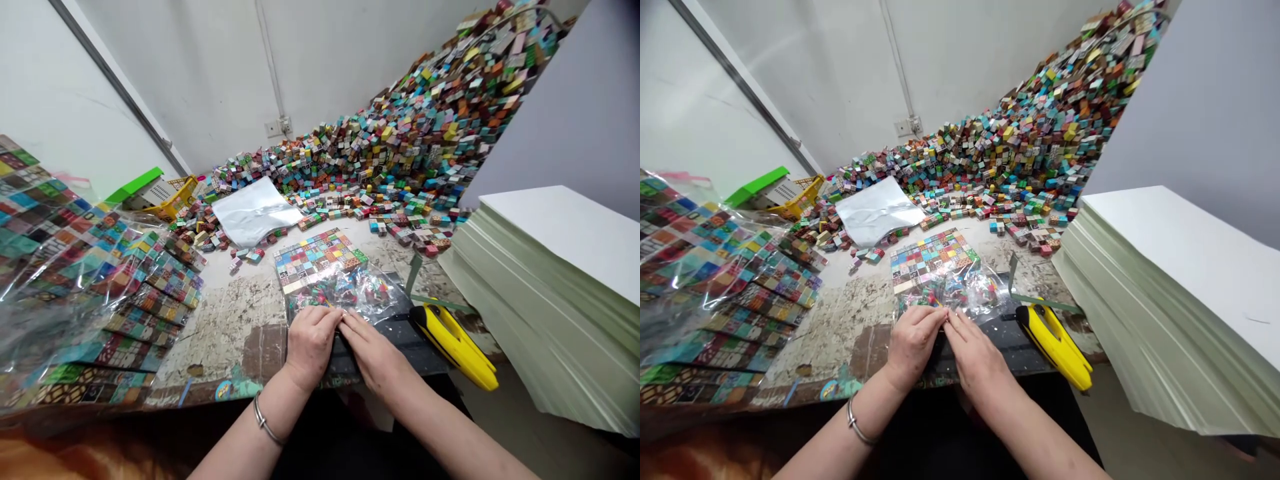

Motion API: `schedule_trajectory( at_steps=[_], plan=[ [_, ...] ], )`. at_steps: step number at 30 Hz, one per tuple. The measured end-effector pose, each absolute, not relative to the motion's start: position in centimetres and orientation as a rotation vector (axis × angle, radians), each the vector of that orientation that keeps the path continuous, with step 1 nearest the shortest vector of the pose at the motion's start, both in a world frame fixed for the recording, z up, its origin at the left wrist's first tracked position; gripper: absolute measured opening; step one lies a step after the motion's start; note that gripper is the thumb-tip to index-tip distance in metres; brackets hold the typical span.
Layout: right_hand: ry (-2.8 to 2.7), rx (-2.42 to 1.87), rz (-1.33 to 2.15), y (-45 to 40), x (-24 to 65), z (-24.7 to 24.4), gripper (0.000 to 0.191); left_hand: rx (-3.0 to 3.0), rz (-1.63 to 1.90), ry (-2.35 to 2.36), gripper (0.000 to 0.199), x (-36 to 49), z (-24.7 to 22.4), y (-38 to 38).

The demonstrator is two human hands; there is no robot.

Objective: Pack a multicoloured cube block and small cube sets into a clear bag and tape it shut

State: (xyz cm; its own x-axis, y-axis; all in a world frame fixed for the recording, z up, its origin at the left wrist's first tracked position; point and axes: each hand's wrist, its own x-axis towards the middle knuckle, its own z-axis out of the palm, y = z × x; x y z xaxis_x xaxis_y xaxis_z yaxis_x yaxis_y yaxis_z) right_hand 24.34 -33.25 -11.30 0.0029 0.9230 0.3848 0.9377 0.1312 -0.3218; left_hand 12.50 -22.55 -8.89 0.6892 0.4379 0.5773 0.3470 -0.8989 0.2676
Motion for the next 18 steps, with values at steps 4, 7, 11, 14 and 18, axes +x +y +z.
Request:
schedule_trajectory(
  at_steps=[4,7,11,14,18],
  plan=[
    [-1.843,-1.893,-0.171,-35.0,26.1,-11.1,0.032,2.754,1.015,0.634,0.015,12.5,-9.3,-22.5],
    [-1.881,-1.999,-0.257,-34.6,27.3,-10.4,0.025,2.729,1.039,0.637,0.015,12.5,-9.2,-22.4],
    [-2.141,-1.995,-0.39,-33.2,28.1,-9.0,0.02,2.711,1.044,0.646,0.014,12.6,-8.8,-22.3],
    [-2.391,-1.95,-0.446,-32.4,28.4,-7.9,0.014,2.708,1.028,0.662,0.014,12.6,-8.5,-22.3],
    [-2.627,-1.845,-0.427,-31.9,28.3,-6.8,0.01,2.702,1.005,0.658,0.015,12.7,-8.0,-22.3]
  ],
)
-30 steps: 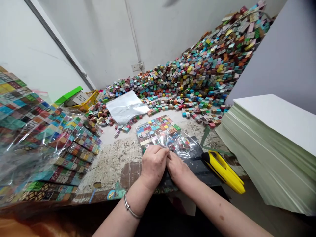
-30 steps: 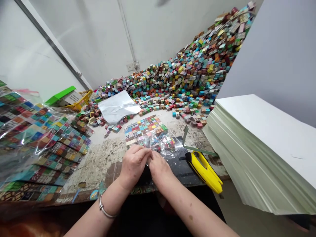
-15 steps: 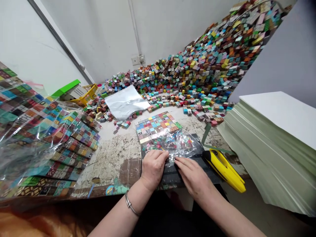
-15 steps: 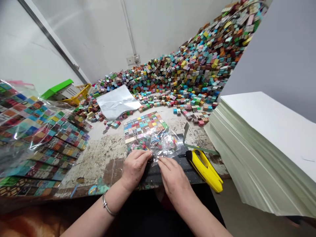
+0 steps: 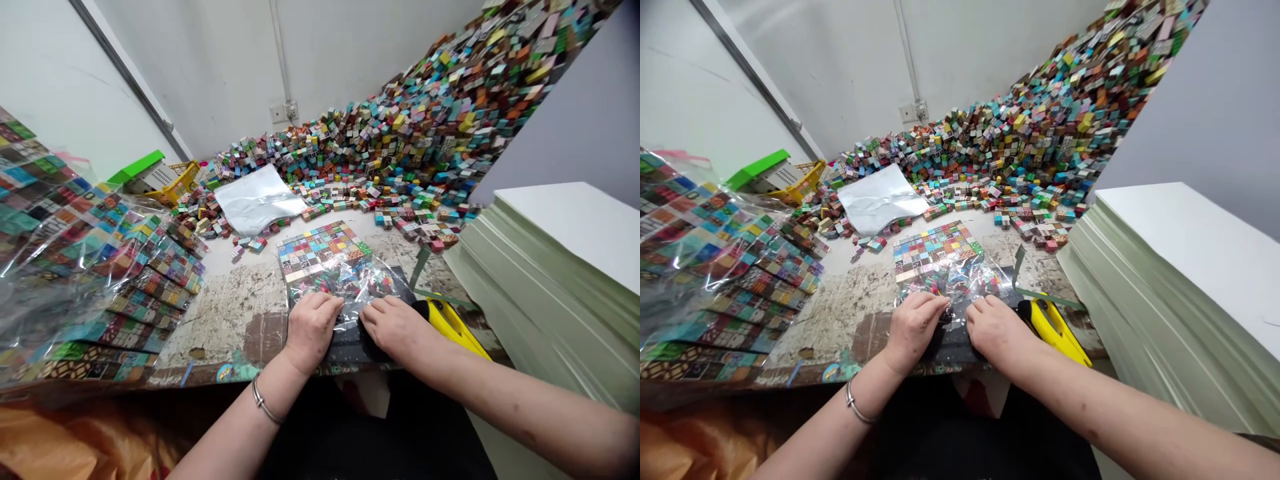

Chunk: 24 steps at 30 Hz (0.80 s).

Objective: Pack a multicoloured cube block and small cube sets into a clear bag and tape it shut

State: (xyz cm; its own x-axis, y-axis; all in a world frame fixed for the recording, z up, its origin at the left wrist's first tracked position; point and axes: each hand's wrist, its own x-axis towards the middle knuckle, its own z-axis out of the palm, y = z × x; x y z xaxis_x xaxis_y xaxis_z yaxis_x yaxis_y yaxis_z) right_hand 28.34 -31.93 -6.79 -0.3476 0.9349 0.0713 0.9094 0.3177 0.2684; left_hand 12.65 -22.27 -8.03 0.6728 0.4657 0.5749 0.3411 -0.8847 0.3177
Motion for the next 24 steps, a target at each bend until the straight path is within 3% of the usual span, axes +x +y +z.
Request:
schedule_trajectory(
  at_steps=[7,24],
  plan=[
    [2.478,1.664,0.37,-30.5,27.3,-6.3,0.019,2.765,0.938,0.689,0.016,12.8,-7.5,-22.2],
    [2.474,2.047,0.63,-29.0,28.8,-3.8,0.016,2.771,0.939,0.739,0.019,13.1,-6.8,-23.5]
  ],
)
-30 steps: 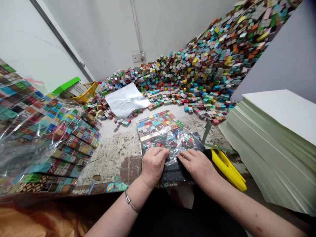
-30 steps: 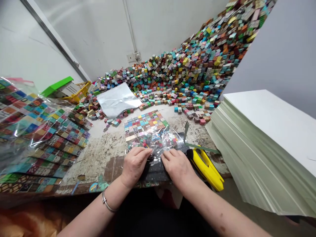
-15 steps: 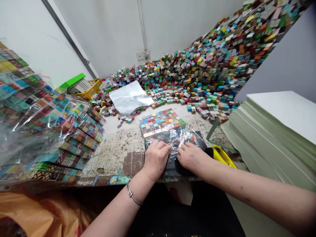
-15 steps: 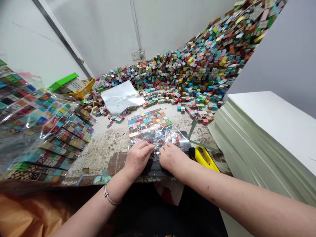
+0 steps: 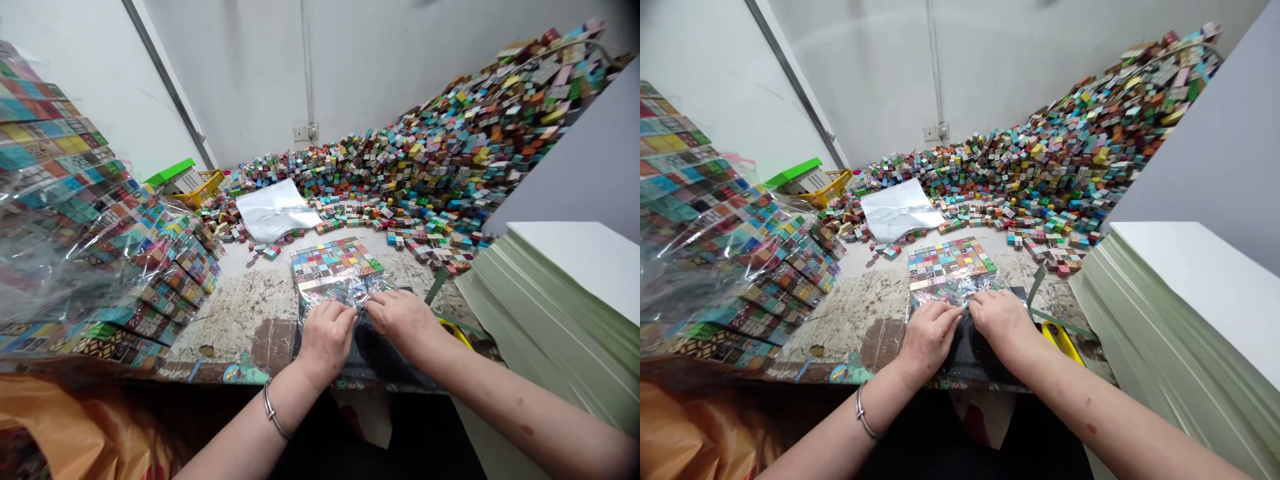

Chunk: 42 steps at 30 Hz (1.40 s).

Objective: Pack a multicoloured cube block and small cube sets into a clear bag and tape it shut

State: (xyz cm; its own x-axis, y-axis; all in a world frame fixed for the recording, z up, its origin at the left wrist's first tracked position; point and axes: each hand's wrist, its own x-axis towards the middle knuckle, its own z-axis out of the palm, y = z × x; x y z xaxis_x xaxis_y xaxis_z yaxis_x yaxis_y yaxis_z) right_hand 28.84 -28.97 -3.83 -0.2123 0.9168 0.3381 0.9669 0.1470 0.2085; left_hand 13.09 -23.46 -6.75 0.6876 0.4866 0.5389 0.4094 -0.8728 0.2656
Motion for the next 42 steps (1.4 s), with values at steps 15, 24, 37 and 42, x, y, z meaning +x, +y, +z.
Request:
schedule_trajectory(
  at_steps=[15,24,37,42],
  plan=[
    [-2.12,-1.871,-0.614,-30.2,28.6,-3.9,0.045,2.787,1.114,0.825,0.013,13.3,-7.8,-23.3],
    [-2.247,-1.867,-0.622,-28.3,28.9,-3.8,0.015,2.757,1.107,0.878,0.011,12.9,-7.5,-23.2],
    [-2.168,-1.844,-0.505,-28.9,28.9,-3.8,0.021,2.715,1.149,0.898,0.013,13.4,-7.4,-23.2],
    [-2.101,-1.876,-0.456,-29.4,29.0,-4.6,0.014,2.706,1.158,0.872,0.013,13.3,-7.8,-23.4]
  ],
)
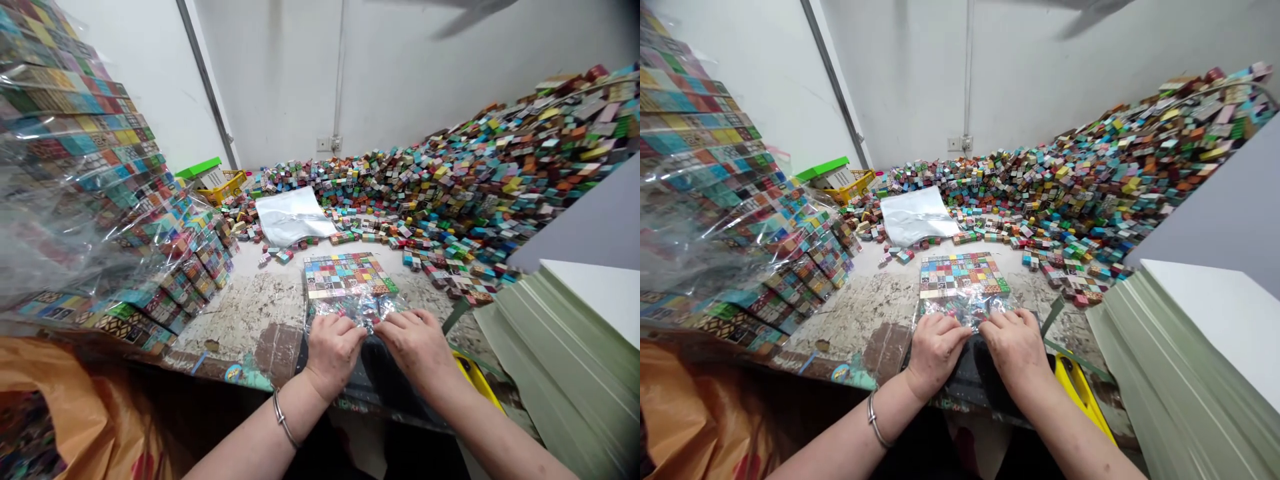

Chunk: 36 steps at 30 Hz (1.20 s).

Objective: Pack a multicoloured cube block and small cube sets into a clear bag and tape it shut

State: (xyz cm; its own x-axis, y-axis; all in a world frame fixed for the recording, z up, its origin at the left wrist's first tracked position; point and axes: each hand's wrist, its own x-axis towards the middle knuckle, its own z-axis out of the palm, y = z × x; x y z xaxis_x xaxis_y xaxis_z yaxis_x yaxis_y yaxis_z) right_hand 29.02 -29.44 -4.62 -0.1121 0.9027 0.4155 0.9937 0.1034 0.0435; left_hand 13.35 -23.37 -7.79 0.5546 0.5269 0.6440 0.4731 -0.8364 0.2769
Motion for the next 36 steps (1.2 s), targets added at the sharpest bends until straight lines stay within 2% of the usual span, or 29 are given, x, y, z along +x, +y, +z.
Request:
schedule_trajectory(
  at_steps=[6,16,20,22,25,29,36],
  plan=[
    [-2.065,-1.887,-0.393,-29.7,28.9,-5.0,0.009,2.684,1.193,0.869,0.011,13.4,-8.3,-23.5],
    [-1.898,-1.771,-0.403,-30.2,28.6,-6.4,0.023,2.624,1.27,0.852,0.012,13.5,-9.1,-23.4],
    [-1.866,-1.645,-0.401,-32.1,27.9,-7.4,0.02,2.619,1.306,0.836,0.01,13.6,-9.5,-23.2],
    [-1.865,-1.577,-0.24,-33.4,27.2,-7.8,0.02,2.623,1.313,0.825,0.012,13.7,-9.6,-23.2],
    [-1.772,-1.547,0.189,-35.4,25.7,-8.0,0.016,2.646,1.296,0.821,0.013,13.6,-9.5,-23.2],
    [-1.55,-1.676,0.708,-37.1,23.8,-7.8,0.02,2.669,1.252,0.828,0.011,13.4,-9.4,-23.2],
    [-1.323,-1.713,1.19,-38.5,21.9,-8.4,0.03,2.673,1.176,0.822,0.011,13.4,-9.2,-23.2]
  ],
)
